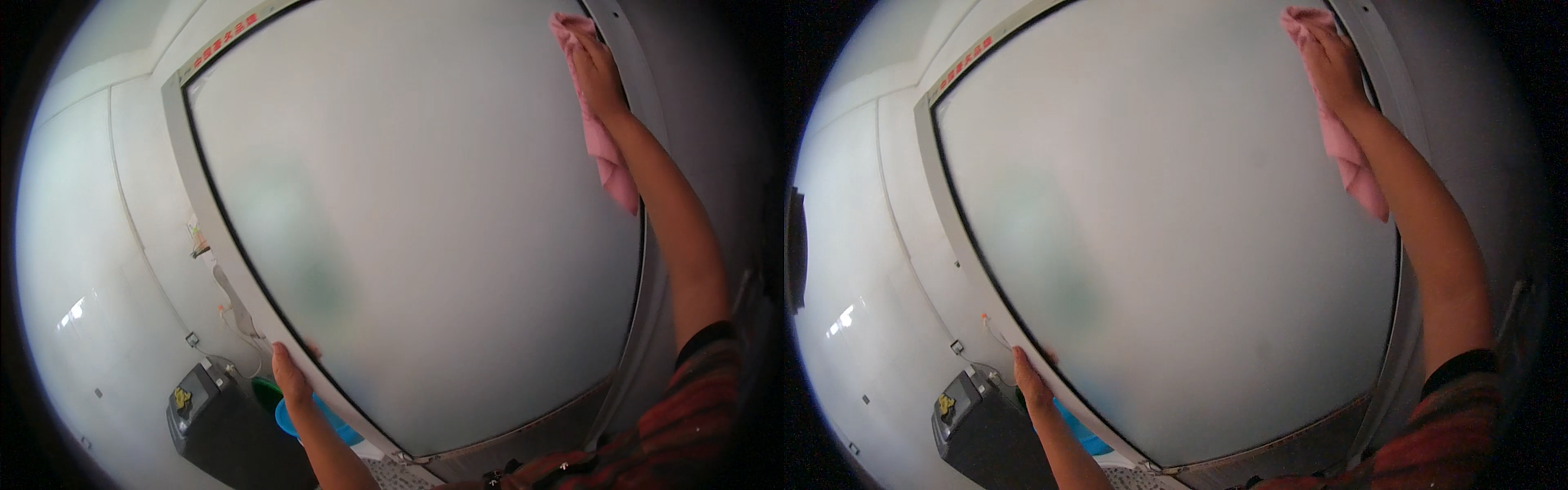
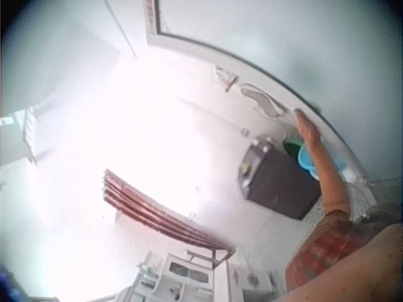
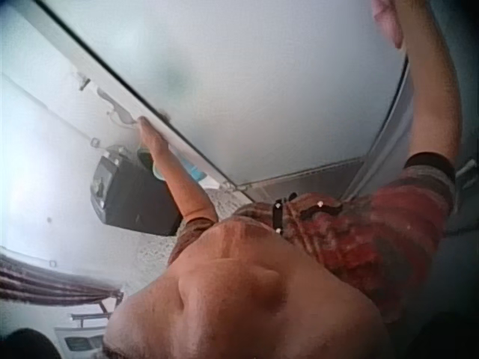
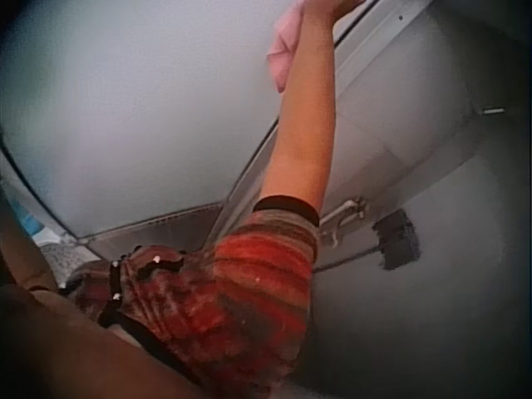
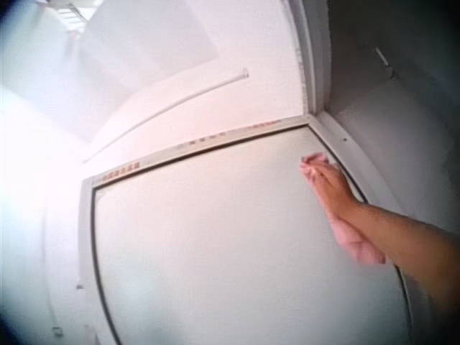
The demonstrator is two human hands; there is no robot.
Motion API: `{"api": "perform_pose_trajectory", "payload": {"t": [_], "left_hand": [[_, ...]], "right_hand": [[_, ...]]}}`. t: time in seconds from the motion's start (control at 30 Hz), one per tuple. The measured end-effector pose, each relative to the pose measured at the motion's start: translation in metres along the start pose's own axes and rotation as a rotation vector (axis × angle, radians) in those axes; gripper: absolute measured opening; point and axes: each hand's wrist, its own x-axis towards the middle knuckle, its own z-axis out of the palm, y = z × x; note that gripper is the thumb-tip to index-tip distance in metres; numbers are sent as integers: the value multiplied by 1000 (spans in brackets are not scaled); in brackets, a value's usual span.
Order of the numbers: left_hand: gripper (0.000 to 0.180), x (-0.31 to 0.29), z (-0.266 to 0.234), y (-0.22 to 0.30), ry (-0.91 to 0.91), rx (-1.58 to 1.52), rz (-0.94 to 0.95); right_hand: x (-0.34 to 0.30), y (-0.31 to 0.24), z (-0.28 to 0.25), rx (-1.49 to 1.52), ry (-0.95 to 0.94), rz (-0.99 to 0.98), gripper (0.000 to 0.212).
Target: The person wipes a frosted glass door with a pink cloth, moving methodically from top to bottom and side to side. The person repeatedly wipes the same areas, including the frame and edges, without visible dirt or residue.
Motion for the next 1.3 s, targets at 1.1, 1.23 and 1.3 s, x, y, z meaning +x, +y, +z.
{"api": "perform_pose_trajectory", "payload": {"t": [1.1,1.23,1.3], "left_hand": [[48,-4,6,11,-37,127,-53],[47,-1,7,10,-47,103,-34],[47,1,9,7,-45,84,-42]], "right_hand": [[32,-339,230,238,-370,-543,26],[15,-340,224,192,-326,-559,28],[7,-344,226,143,-321,-502,27]]}}
